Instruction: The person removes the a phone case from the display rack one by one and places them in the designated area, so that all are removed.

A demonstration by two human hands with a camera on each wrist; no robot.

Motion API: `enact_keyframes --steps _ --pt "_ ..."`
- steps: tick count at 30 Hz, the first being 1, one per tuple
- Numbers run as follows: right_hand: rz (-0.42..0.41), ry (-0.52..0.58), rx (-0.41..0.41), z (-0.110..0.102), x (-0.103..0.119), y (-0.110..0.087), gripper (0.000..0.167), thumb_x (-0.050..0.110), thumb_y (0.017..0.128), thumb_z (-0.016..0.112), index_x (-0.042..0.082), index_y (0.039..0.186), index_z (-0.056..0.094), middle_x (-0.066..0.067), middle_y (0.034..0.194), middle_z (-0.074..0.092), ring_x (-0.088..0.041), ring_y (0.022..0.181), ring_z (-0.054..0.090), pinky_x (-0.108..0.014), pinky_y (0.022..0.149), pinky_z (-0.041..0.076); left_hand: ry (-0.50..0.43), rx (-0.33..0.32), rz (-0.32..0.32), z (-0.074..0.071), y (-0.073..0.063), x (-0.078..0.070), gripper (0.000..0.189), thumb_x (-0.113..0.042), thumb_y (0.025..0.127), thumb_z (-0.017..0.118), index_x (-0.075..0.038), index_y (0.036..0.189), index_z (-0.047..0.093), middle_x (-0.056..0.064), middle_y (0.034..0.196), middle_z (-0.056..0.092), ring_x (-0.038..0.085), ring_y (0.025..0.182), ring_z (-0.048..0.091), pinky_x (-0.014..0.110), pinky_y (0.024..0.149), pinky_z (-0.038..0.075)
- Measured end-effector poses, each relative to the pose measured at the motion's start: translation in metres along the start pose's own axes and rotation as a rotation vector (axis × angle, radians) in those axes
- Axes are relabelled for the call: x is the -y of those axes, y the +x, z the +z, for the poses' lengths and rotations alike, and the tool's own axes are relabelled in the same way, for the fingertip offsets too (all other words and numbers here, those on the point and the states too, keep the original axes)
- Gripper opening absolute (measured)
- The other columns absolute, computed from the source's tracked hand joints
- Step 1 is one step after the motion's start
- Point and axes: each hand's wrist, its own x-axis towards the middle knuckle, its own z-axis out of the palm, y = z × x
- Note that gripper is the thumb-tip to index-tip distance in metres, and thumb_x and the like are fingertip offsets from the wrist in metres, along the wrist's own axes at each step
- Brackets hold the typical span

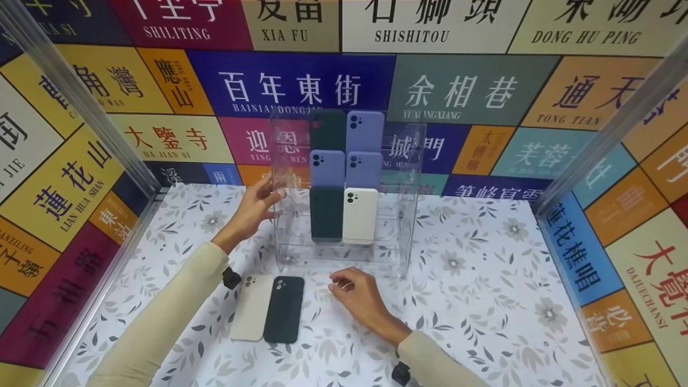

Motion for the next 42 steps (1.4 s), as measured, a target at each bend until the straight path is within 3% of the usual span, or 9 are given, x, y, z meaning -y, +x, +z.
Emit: enact_keyframes --steps 5,11,15,22,27,31,38,42 --pt "-0.019 -0.011 0.002 -0.012 0.001 -0.005 0.017 0.004 0.097 0.084 0.014 0.109 0.083 -0.01 0.105 0.08 -0.017 0.092 0.074 -0.028 0.083 0.063 -0.004 -0.006 -0.027 0.0 -0.001 0.0 0.075 -0.008 0.109 0.06 -0.028 0.175 0.03 0.021 0.163 0.055 0.04 0.14 0.062 0.061 0.105 0.059" --pt "-0.005 -0.044 -0.012 -0.031 0.001 -0.005 0.018 0.003 0.096 0.084 0.013 0.111 0.084 -0.011 0.105 0.08 -0.015 0.092 0.074 -0.024 0.084 0.062 0.004 0.002 -0.023 0.0 -0.001 -0.001 0.074 -0.01 0.11 0.061 -0.029 0.175 0.03 0.021 0.164 0.054 0.038 0.14 0.062 0.067 0.108 0.055" --pt "0.017 -0.058 -0.018 -0.043 0.003 -0.001 0.016 0.004 0.097 0.083 0.012 0.111 0.084 -0.012 0.105 0.079 -0.015 0.093 0.074 -0.023 0.085 0.061 0.015 0.001 -0.032 0.0 -0.001 -0.001 0.073 -0.014 0.11 0.062 -0.03 0.175 0.031 0.02 0.163 0.055 0.036 0.138 0.063 0.065 0.106 0.057" --pt "0.01 -0.116 -0.042 -0.061 0.005 0.012 0.019 0.003 0.097 0.083 0.015 0.112 0.085 -0.001 0.103 0.08 -0.014 0.091 0.073 -0.023 0.085 0.06 0.017 0.003 -0.014 -0.001 -0.001 0.0 0.071 -0.018 0.111 0.063 -0.026 0.175 0.031 0.021 0.161 0.056 0.038 0.138 0.063 0.059 0.102 0.06" --pt "-0.004 -0.184 -0.069 -0.073 0.007 0.019 0.019 0.002 0.096 0.084 0.013 0.112 0.085 0.0 0.105 0.08 -0.013 0.092 0.072 -0.029 0.085 0.062 0.006 0.001 -0.016 0.0 -0.001 -0.001 0.072 -0.015 0.111 0.063 -0.027 0.174 0.032 0.019 0.16 0.059 0.035 0.136 0.065 0.054 0.096 0.063" --pt "-0.015 -0.218 -0.086 -0.082 0.011 0.023 0.017 0.003 0.096 0.084 0.008 0.113 0.084 -0.002 0.105 0.08 -0.013 0.093 0.072 -0.032 0.086 0.063 0.005 0.002 -0.02 0.0 -0.001 0.0 0.072 -0.016 0.111 0.063 -0.026 0.175 0.032 0.019 0.161 0.057 0.037 0.137 0.064 0.056 0.1 0.062" --pt "-0.07 -0.229 -0.101 -0.094 0.018 0.032 0.016 0.001 0.096 0.083 0.004 0.112 0.083 -0.005 0.104 0.079 -0.013 0.093 0.072 -0.021 0.085 0.059 -0.012 -0.009 -0.021 0.0 -0.001 0.0 0.072 -0.014 0.11 0.063 -0.028 0.174 0.033 0.019 0.161 0.057 0.036 0.138 0.065 0.055 0.099 0.062" --pt "-0.084 -0.248 -0.121 -0.101 0.023 0.038 0.017 -0.002 0.095 0.083 0.002 0.112 0.083 -0.007 0.104 0.079 -0.013 0.092 0.073 -0.021 0.085 0.06 -0.003 -0.006 -0.016 0.0 0.0 0.0 0.071 -0.015 0.11 0.063 -0.028 0.174 0.033 0.021 0.161 0.058 0.035 0.136 0.065 0.055 0.099 0.063"
